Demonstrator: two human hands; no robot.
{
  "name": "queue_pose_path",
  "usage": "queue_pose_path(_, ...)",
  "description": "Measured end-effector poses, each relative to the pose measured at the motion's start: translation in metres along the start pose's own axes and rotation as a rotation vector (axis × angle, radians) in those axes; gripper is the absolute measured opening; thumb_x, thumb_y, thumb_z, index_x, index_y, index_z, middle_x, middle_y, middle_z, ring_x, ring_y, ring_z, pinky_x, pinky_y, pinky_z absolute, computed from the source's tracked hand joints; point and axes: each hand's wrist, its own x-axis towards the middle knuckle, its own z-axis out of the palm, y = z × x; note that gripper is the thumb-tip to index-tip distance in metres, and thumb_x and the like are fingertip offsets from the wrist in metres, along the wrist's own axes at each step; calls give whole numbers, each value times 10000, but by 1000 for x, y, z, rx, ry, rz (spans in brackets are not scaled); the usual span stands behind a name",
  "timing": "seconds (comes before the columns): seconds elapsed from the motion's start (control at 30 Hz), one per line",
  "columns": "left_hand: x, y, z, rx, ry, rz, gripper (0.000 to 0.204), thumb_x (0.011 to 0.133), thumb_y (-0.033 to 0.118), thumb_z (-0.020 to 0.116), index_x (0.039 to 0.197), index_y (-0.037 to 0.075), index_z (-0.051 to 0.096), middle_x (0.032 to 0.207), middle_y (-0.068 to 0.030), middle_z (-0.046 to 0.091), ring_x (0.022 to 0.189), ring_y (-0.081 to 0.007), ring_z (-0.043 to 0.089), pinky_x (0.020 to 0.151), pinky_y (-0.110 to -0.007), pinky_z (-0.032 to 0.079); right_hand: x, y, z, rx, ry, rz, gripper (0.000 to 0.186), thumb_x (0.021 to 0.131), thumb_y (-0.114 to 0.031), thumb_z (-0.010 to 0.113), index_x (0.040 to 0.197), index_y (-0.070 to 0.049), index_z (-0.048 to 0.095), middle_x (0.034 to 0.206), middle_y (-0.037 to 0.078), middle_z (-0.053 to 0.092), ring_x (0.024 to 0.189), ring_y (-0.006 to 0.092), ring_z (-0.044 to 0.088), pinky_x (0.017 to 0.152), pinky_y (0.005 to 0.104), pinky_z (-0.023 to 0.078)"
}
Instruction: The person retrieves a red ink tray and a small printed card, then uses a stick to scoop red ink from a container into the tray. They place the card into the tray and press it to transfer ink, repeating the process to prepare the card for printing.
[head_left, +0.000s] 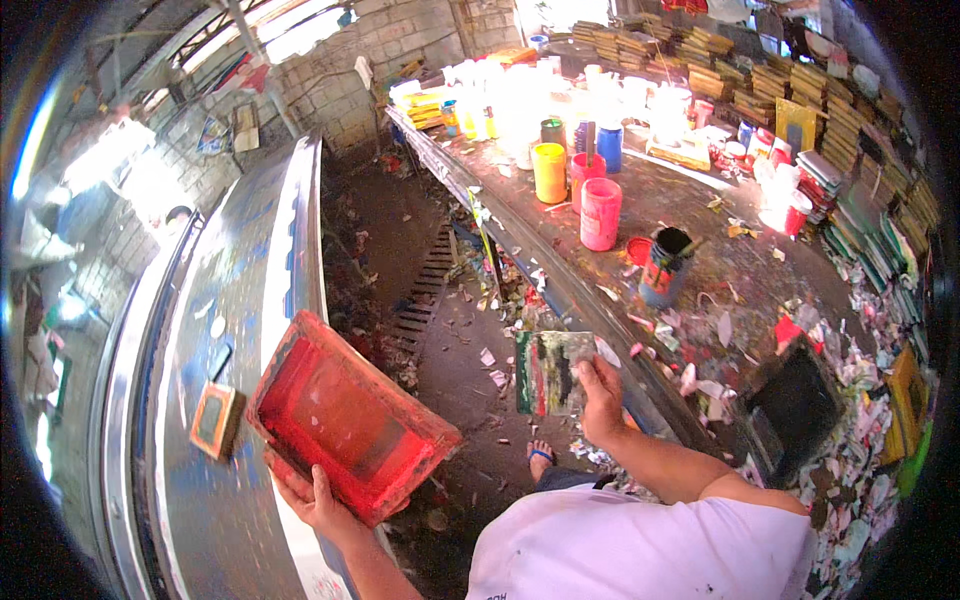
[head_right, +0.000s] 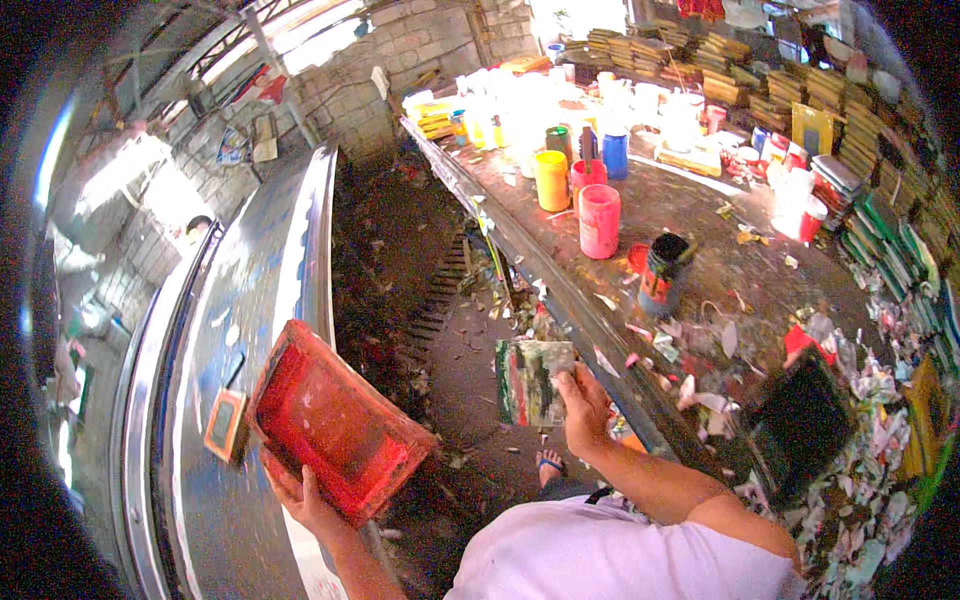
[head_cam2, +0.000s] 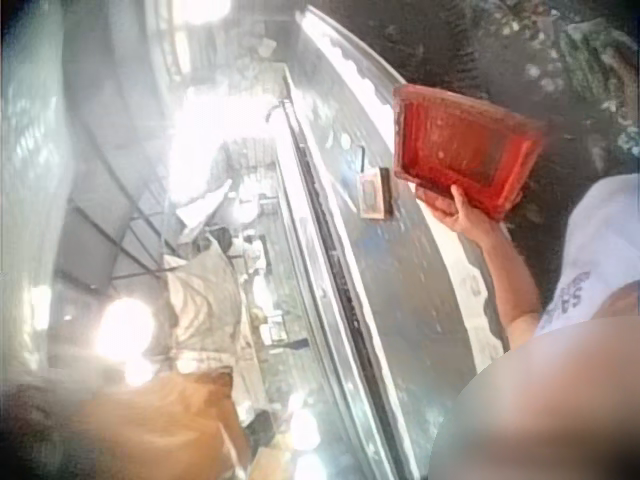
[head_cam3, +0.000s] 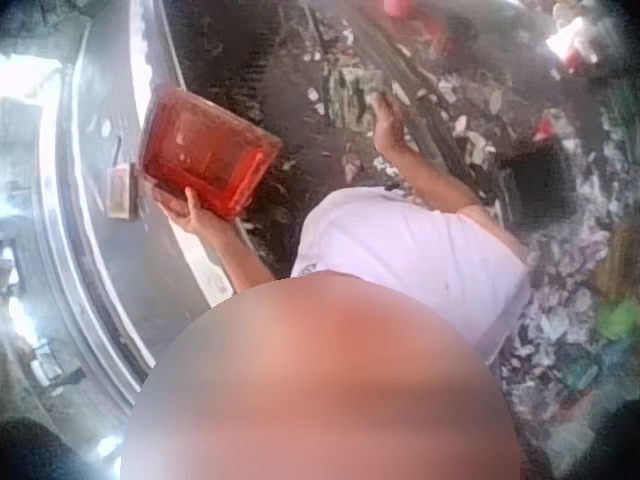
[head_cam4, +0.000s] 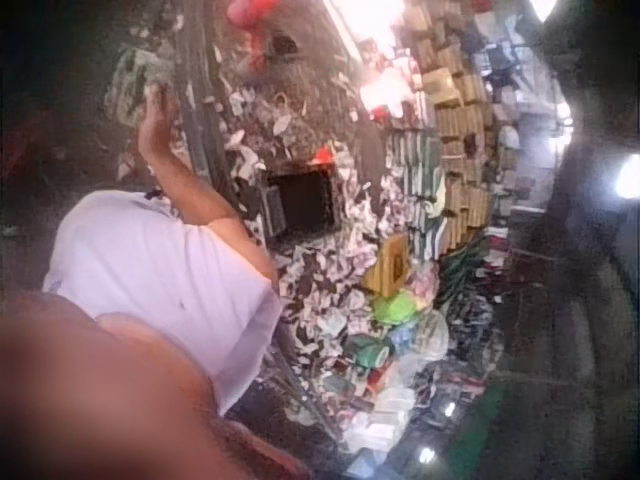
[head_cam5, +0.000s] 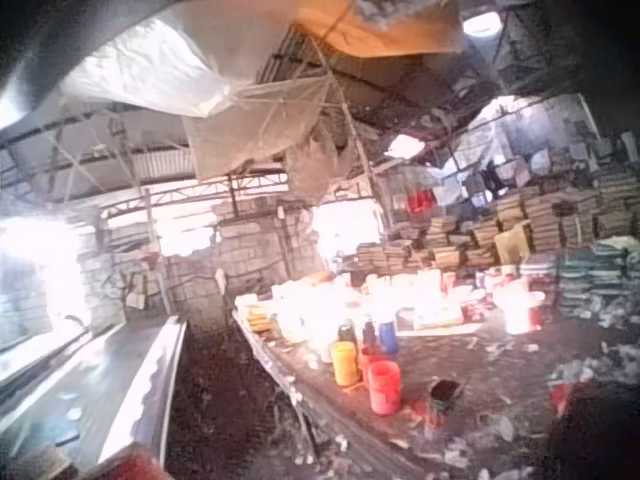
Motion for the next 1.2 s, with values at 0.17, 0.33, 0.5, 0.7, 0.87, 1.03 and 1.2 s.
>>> queue_pose_path(0.17,77,-59,74,131,-21,-44,845,974,-6,764,1725,14,376,1753,-151,462,1577,-325,478,1314,-493,382,109,31,48,176,10,19,317,1170,-289,550,1241,-33,723,1119,2,715,1055,125,604,975,315,469)
queue_pose_path(0.33,135,-131,140,175,-58,-194,833,983,43,808,1710,13,403,1678,-132,522,1494,-302,543,1255,-467,441,197,39,67,45,146,26,312,1157,-288,576,1248,-22,711,1138,27,730,1069,136,621,1022,319,465)
queue_pose_path(0.5,183,-200,224,103,-240,-194,862,948,14,827,1707,8,418,1686,-136,511,1494,-263,542,1266,-431,419,247,45,68,2,182,-40,303,1153,-320,602,1217,-40,700,1149,22,719,1093,135,621,1019,321,467)
queue_pose_path(0.7,261,-311,341,61,-435,-250,929,928,-38,844,1729,45,382,1706,-143,476,1507,-256,531,1283,-423,408,308,73,79,-61,401,-118,321,1155,-349,613,1209,-49,713,1155,21,723,1091,135,620,1013,321,469)
queue_pose_path(0.87,342,-413,451,76,-620,-340,922,918,-67,846,1715,17,390,1650,-145,539,1454,-245,577,1241,-411,455,369,92,110,-55,476,-241,349,1142,-340,629,1288,-32,706,1214,29,728,1106,130,628,1021,332,478)
queue_pose_path(1.03,410,-500,554,-89,-767,-616,895,923,-36,871,1693,-1,415,1574,-135,616,1394,-226,621,1204,-389,486,403,102,162,37,699,-172,319,1152,-313,624,1262,-27,710,1188,31,738,1056,115,653,969,306,510)
queue_pose_path(1.2,442,-576,639,-90,-920,-562,879,944,-83,836,1693,-6,381,1477,-135,682,1273,-220,696,1115,-366,557,405,107,194,-64,823,-167,308,1162,-279,604,1263,-7,708,1190,30,743,1078,115,654,985,314,511)
